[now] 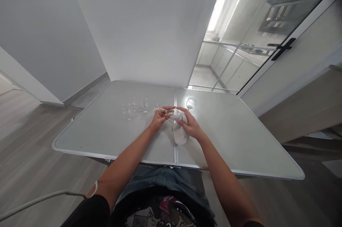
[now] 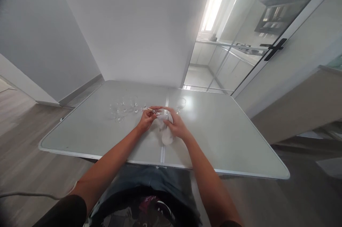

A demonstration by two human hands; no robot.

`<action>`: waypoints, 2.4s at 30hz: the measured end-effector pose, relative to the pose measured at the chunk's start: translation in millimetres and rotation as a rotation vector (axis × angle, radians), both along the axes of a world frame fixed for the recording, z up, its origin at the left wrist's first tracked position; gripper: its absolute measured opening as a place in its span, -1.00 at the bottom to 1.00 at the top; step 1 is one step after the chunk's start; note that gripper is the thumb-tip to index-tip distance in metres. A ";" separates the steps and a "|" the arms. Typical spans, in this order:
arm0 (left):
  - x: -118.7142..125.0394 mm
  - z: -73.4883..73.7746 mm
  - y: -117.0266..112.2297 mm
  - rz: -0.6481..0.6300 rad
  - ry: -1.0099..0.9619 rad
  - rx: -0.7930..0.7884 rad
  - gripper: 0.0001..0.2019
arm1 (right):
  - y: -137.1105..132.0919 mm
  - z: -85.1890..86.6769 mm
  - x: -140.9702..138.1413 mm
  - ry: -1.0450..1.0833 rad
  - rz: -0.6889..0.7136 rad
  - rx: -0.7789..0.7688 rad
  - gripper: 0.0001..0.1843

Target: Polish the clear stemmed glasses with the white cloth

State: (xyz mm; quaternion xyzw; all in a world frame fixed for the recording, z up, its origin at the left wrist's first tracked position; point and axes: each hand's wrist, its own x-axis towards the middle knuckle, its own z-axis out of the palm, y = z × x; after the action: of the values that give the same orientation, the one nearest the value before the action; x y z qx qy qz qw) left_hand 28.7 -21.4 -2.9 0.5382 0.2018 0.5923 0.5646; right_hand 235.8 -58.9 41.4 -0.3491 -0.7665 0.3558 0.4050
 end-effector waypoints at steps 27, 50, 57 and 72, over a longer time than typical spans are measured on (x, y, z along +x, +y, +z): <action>4.6 -7.2 2.2 -0.077 -0.047 -0.031 -0.63 | -7.3 -15.8 -4.1 0.765 -0.088 -0.763 -0.43; 13.5 -6.4 -1.9 0.062 -0.107 -0.065 -0.60 | -23.5 -20.7 -47.9 0.438 -0.691 -0.088 -0.64; 12.2 -5.2 -1.5 0.035 -0.010 0.022 -0.60 | -18.0 -11.6 -27.1 0.629 -0.189 -0.431 -0.68; 9.5 -3.8 1.0 0.017 -0.066 -0.067 -0.54 | 6.1 -14.5 12.1 -0.257 0.043 0.254 -0.55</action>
State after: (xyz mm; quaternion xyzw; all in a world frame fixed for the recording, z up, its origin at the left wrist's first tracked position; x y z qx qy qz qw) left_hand 38.1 -20.4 -6.7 0.4973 0.2074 0.6075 0.5837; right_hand 248.0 -52.8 26.9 -0.3212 -0.8580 0.2174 0.3368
